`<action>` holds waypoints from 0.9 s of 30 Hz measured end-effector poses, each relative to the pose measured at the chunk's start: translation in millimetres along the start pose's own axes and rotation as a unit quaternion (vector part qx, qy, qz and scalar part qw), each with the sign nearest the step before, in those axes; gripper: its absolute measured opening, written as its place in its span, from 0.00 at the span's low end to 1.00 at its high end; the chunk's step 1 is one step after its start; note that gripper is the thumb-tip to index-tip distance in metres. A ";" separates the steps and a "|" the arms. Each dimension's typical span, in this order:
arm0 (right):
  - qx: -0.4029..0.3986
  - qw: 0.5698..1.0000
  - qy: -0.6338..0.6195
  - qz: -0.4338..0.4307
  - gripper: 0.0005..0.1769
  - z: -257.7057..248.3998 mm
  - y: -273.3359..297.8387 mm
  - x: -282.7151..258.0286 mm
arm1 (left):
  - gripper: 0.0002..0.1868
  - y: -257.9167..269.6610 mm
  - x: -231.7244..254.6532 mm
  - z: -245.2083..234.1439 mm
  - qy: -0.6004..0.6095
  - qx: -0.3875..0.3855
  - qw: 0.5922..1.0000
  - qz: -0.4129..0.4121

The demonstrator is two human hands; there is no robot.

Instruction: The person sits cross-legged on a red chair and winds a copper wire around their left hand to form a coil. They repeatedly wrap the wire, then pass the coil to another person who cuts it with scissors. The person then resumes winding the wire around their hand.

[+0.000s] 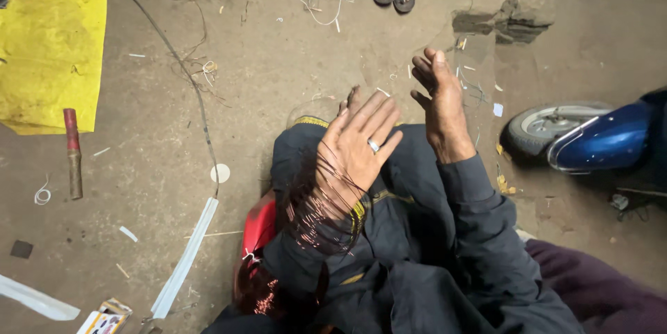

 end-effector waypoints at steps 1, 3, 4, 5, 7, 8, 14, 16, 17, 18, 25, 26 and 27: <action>-0.002 1.000 0.010 -0.002 0.44 -0.5 -0.4 -1.8 | 0.38 -1.7 0.1 3.1 0.004 -0.010 1.000 -0.001; -0.009 1.000 0.006 0.008 0.44 -0.1 0.6 -1.9 | 0.37 -3.7 1.2 9.3 0.014 -0.026 1.000 0.000; -0.014 1.000 0.004 0.014 0.44 0.8 1.1 -1.7 | 0.37 -4.6 0.9 11.9 0.016 -0.030 0.999 -0.001; -0.020 1.000 0.006 0.020 0.44 3.7 2.0 -0.1 | 0.37 -4.3 1.8 13.3 0.016 -0.031 0.999 -0.001; -0.032 0.999 0.007 0.034 0.44 9.6 3.8 1.9 | 0.37 -4.1 2.0 14.7 0.017 -0.022 1.000 -0.002; -0.048 0.998 -0.001 0.038 0.44 15.1 4.2 2.1 | 0.37 -4.2 1.1 14.6 0.019 -0.012 1.000 -0.002; -0.184 0.973 -0.098 0.094 0.50 50.6 13.7 -5.5 | 0.36 -6.7 2.3 12.0 0.010 0.010 1.000 -0.009; -0.213 0.961 -0.126 0.127 0.53 57.7 16.7 -7.6 | 0.36 -9.6 7.3 10.6 0.010 0.014 1.000 -0.002; -0.206 0.963 -0.111 0.135 0.52 56.5 16.5 -8.2 | 0.36 -10.8 10.3 11.1 0.014 0.008 1.000 0.007; -0.200 0.964 -0.096 0.143 0.51 54.3 16.3 -8.2 | 0.36 -11.6 12.6 11.9 0.018 0.003 1.000 0.016; -0.093 0.990 -0.020 0.103 0.40 27.4 5.0 2.7 | 0.33 -12.6 19.7 22.7 0.039 -0.037 0.998 0.023; -0.101 0.988 -0.019 0.114 0.42 27.0 6.0 6.6 | 0.33 -12.5 19.7 24.5 0.035 -0.038 0.998 0.025; -0.110 0.986 -0.019 0.124 0.43 27.4 7.3 10.1 | 0.33 -13.0 19.8 26.2 0.030 -0.038 0.998 0.028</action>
Point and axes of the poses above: each hand's wrist, its own y-axis away from the middle knuckle, its own z-axis out of the palm, x = y × z, the point moved 8 cm from there along -y, towards the middle knuckle, and after that the axes turned 9 degrees about -y, right-handed, at the moved point
